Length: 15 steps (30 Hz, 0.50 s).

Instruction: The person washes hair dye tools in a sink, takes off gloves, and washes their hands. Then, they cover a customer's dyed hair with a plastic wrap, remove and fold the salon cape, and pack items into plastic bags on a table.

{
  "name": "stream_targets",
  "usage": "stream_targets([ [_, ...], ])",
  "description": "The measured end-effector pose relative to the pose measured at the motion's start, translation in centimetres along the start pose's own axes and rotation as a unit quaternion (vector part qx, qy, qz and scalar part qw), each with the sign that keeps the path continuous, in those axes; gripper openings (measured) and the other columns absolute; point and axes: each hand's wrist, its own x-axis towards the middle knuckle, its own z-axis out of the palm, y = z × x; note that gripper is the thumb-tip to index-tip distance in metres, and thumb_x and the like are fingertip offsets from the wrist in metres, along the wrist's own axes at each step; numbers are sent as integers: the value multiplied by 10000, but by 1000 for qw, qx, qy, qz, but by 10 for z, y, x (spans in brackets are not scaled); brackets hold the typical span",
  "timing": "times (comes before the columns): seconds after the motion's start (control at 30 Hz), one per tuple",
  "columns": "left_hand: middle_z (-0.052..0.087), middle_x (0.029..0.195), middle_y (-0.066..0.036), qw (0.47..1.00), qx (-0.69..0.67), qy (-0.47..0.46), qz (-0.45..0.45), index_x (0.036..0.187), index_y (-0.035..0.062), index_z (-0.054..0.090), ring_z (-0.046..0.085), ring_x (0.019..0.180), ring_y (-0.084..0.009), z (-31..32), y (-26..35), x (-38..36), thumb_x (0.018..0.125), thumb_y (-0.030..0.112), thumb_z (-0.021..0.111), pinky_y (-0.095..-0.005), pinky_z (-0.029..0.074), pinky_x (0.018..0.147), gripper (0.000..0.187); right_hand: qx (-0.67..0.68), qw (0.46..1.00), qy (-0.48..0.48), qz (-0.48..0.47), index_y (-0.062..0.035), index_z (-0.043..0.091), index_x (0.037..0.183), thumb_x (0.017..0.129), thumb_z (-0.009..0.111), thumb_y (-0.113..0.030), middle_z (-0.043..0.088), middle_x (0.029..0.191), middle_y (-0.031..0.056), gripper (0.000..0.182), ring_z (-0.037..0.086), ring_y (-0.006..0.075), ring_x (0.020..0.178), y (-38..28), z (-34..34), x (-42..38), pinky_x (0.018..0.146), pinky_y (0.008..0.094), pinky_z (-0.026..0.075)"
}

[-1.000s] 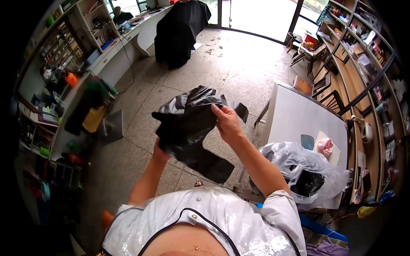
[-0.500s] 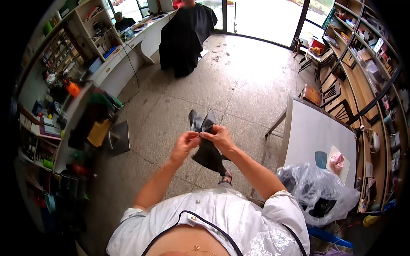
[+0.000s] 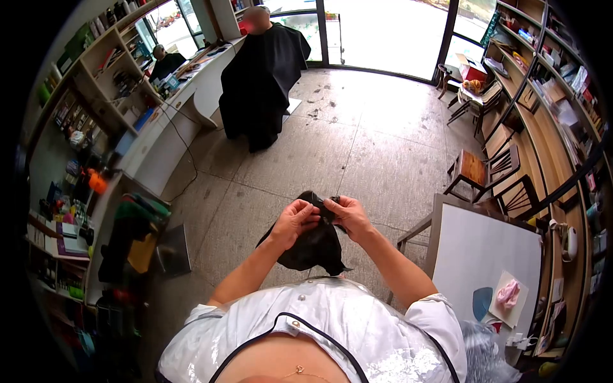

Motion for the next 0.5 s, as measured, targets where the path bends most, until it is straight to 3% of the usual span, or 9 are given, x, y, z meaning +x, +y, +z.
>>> stream_targets([
  [0.1,575,851,-6,993,114,41,8,960,77,499,552,753,-86,5,20,45,807,252,592,-226,458,647,251,-82,995,-56,-19,-44,596,869,792,609,-165,599,736,-1,145,557,83,638,-20,1,47,556,212,450],
  [0.13,575,851,-6,993,112,39,11,960,77,499,552,753,-86,1,25,61,807,252,592,-226,458,647,251,-83,994,-63,-30,-54,593,829,785,616,-161,602,752,3,118,543,71,620,-23,1,64,561,217,443],
  [0.23,579,787,16,987,149,49,39,899,78,537,530,689,-58,-20,44,109,792,228,617,-171,404,556,201,-49,998,-40,1,-53,586,820,773,628,-136,589,716,0,104,540,70,587,-31,-3,122,510,199,441],
  [0.37,598,783,-15,998,27,-35,37,873,65,549,571,702,-99,-60,70,189,803,123,587,-215,455,611,98,30,998,-10,46,-62,567,768,768,638,-158,564,644,-11,119,488,52,483,-52,2,202,417,168,389],
  [0.5,595,788,-9,995,-43,-80,37,860,98,534,574,729,-124,-97,126,267,823,119,555,-235,457,652,48,57,997,2,43,-73,558,743,753,658,-193,534,604,-30,157,434,31,445,-87,16,290,400,151,349],
])
